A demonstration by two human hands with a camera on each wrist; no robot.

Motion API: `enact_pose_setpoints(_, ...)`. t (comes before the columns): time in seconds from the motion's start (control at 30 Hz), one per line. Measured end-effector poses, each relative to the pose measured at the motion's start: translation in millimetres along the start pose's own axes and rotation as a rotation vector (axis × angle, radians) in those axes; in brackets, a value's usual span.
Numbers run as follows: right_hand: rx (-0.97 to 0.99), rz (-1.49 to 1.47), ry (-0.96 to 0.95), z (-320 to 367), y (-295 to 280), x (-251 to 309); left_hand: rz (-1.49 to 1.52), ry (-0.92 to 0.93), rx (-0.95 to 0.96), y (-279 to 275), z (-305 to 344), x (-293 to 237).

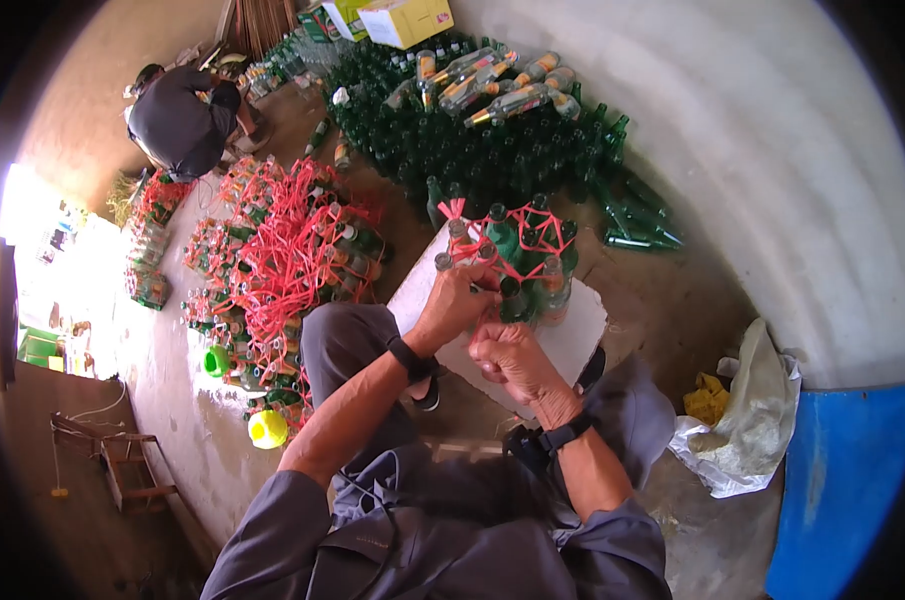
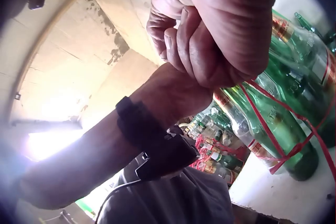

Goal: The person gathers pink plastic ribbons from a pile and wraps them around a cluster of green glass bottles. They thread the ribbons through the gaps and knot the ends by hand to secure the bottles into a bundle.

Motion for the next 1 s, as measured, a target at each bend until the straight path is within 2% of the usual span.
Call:
enact_pose_setpoints(0.13, 0.005, -0.034, 0.022, -0.8, 1.5, -0.6, -0.054, 0.004, 0.008, -0.4, 0.3, -3.3)
enact_pose_setpoints(0.23, -0.015, 0.061, -0.003, -2.2, 1.9, -3.5, -0.061, 0.043, -0.008, 0.2, 1.4, 0.2)
enact_pose_setpoints(0.3, -0.006, 0.094, -0.008, -1.0, 4.9, -5.0, -0.051, 0.161, 0.029, -3.9, 5.1, 1.9)
enact_pose_setpoints(0.33, -0.017, 0.082, -0.014, 0.6, 1.9, -4.4, -0.061, 0.156, 0.012, -6.7, 6.1, 5.4)
enact_pose_setpoints(0.4, 0.016, 0.079, -0.007, -0.8, -0.8, -3.1, 0.062, 0.043, 0.141, -6.6, 3.4, 12.1)
enact_pose_setpoints(0.43, 0.017, 0.023, -0.001, 0.1, -4.1, -3.2, -0.005, 0.085, 0.148, -9.1, 4.4, 7.8)
enact_pose_setpoints(0.5, 0.050, -0.022, 0.022, -1.5, 1.5, -1.9, -0.032, 0.179, 0.094, -11.8, 8.8, -2.7)
enact_pose_setpoints(0.53, -0.008, 0.000, -0.005, 0.8, 6.2, 1.4, -0.032, 0.201, 0.075, -11.5, 12.1, -6.8)
enact_pose_setpoints(0.57, -0.068, 0.020, -0.033, 1.7, 7.6, 2.0, -0.041, 0.189, 0.049, -11.0, 15.0, -9.4)
enact_pose_setpoints(0.67, -0.032, 0.050, -0.033, -1.5, 3.2, -3.3, -0.117, 0.202, -0.034, -17.6, 28.9, -16.8)
enact_pose_setpoints(0.7, -0.063, 0.030, -0.031, -5.6, 0.7, -8.1, -0.082, 0.148, -0.040, -20.6, 37.3, -19.8)
enact_pose_setpoints(0.73, -0.056, 0.030, -0.025, -5.3, 5.0, -8.8, -0.046, 0.096, -0.044, -26.2, 44.0, -32.9)
enact_pose_setpoints(0.77, -0.055, 0.023, -0.030, -2.8, 9.5, -6.6, -0.057, 0.015, 0.047, -37.0, 55.2, -41.8)
enact_pose_setpoints(0.87, -0.056, 0.066, 0.001, -6.6, 6.1, -14.5, -0.028, 0.082, 0.036, -78.8, 97.7, -64.5)
enact_pose_setpoints(0.93, -0.061, 0.121, 0.039, -8.7, 0.9, -21.8, -0.110, 0.090, -0.026, -111.7, 126.5, -69.6)
enact_pose_setpoints(1.0, -0.077, 0.142, 0.030, -10.2, 0.7, -26.1, -0.118, -0.002, -0.158, -142.2, 156.9, -58.3)
Point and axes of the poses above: each hand's wrist, its own z-axis away from the middle knuckle, its own y-axis out of the palm, x = y × z, the point moved 3 cm from there along -z, towards the middle knuckle, and after that the axes turned 7 degrees about z, right-handed, at the moved point
